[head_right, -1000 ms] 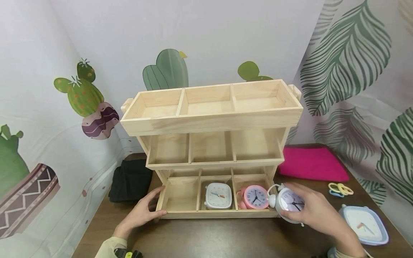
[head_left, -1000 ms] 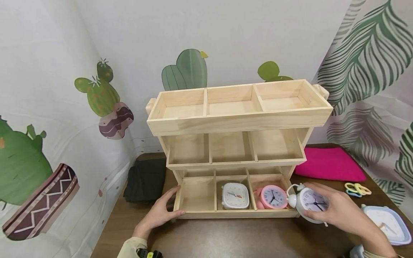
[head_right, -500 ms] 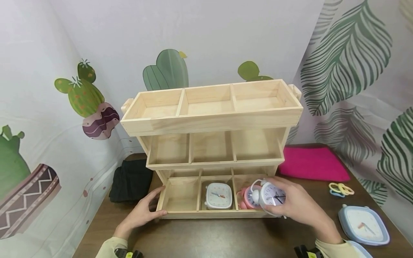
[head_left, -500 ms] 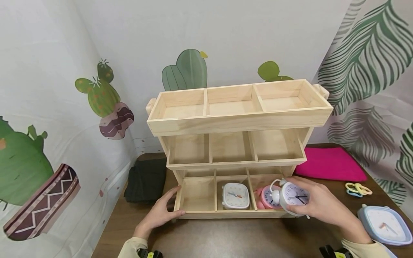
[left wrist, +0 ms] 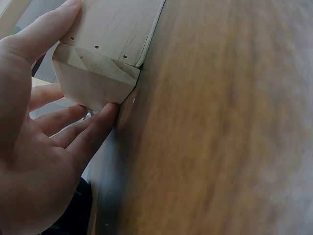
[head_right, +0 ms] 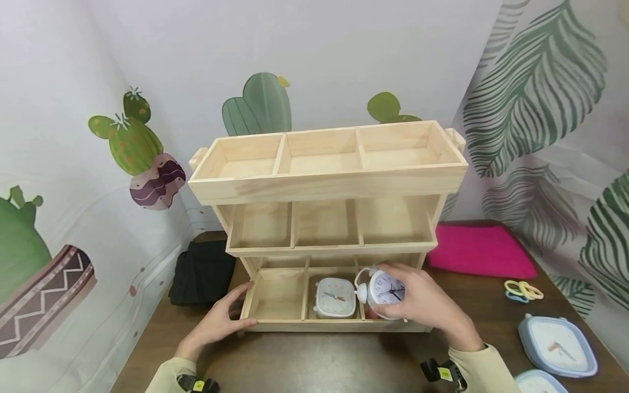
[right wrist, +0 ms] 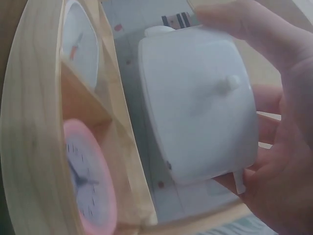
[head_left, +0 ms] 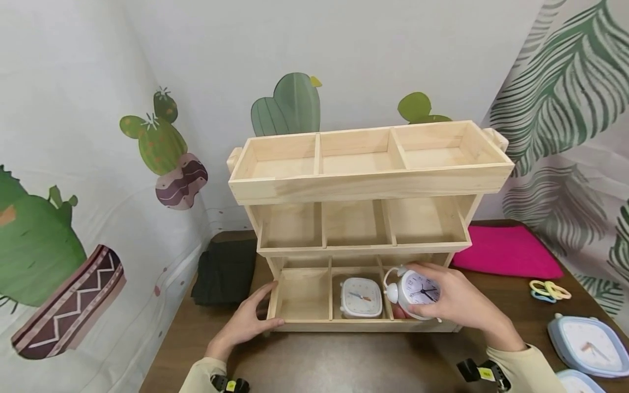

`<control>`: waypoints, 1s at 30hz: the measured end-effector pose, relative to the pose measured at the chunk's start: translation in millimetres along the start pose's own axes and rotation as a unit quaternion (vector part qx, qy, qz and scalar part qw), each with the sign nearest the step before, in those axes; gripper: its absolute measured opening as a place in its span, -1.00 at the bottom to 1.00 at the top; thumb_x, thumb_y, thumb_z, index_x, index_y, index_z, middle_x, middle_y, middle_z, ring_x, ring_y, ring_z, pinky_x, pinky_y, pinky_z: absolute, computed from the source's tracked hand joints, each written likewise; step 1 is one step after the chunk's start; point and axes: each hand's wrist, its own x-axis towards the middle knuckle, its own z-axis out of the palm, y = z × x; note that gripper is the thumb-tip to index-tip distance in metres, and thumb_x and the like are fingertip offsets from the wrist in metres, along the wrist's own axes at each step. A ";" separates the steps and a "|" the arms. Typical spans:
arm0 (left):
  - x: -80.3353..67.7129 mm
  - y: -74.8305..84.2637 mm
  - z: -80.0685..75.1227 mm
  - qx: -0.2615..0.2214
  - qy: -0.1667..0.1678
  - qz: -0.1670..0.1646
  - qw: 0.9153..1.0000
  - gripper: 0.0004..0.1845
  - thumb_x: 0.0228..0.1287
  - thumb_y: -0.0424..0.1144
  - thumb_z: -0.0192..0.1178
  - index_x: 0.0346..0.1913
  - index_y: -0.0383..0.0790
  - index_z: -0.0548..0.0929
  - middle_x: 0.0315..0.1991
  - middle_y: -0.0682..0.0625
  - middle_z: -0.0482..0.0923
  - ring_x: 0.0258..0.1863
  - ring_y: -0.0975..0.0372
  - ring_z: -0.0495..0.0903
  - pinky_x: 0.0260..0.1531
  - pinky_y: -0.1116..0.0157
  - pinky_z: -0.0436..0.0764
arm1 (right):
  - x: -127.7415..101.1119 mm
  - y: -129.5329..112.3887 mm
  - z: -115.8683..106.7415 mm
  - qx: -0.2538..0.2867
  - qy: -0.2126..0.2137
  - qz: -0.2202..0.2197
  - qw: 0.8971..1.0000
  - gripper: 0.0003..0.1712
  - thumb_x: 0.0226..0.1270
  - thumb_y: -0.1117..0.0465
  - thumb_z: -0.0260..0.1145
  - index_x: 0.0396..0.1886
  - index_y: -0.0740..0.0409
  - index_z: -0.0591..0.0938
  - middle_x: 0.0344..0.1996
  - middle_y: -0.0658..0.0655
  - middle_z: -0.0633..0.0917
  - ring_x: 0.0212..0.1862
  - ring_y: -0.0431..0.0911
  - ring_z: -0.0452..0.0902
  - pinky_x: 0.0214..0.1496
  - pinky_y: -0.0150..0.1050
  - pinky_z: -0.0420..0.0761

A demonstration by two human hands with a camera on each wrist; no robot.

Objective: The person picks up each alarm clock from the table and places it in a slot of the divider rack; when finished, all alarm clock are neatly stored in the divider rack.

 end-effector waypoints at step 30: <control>0.4 3.2 -3.8 -0.001 -0.008 -0.003 1.000 0.04 -0.04 0.16 0.48 0.49 -0.01 0.20 0.46 -0.19 0.17 0.26 -0.06 0.44 0.01 0.22 0.64 | 68.9 -44.5 57.8 0.082 -0.084 -0.013 0.993 -0.13 -0.20 -0.13 0.62 0.21 -0.04 0.56 -0.07 -0.10 0.68 -0.15 -0.22 0.57 -0.14 -0.32 0.59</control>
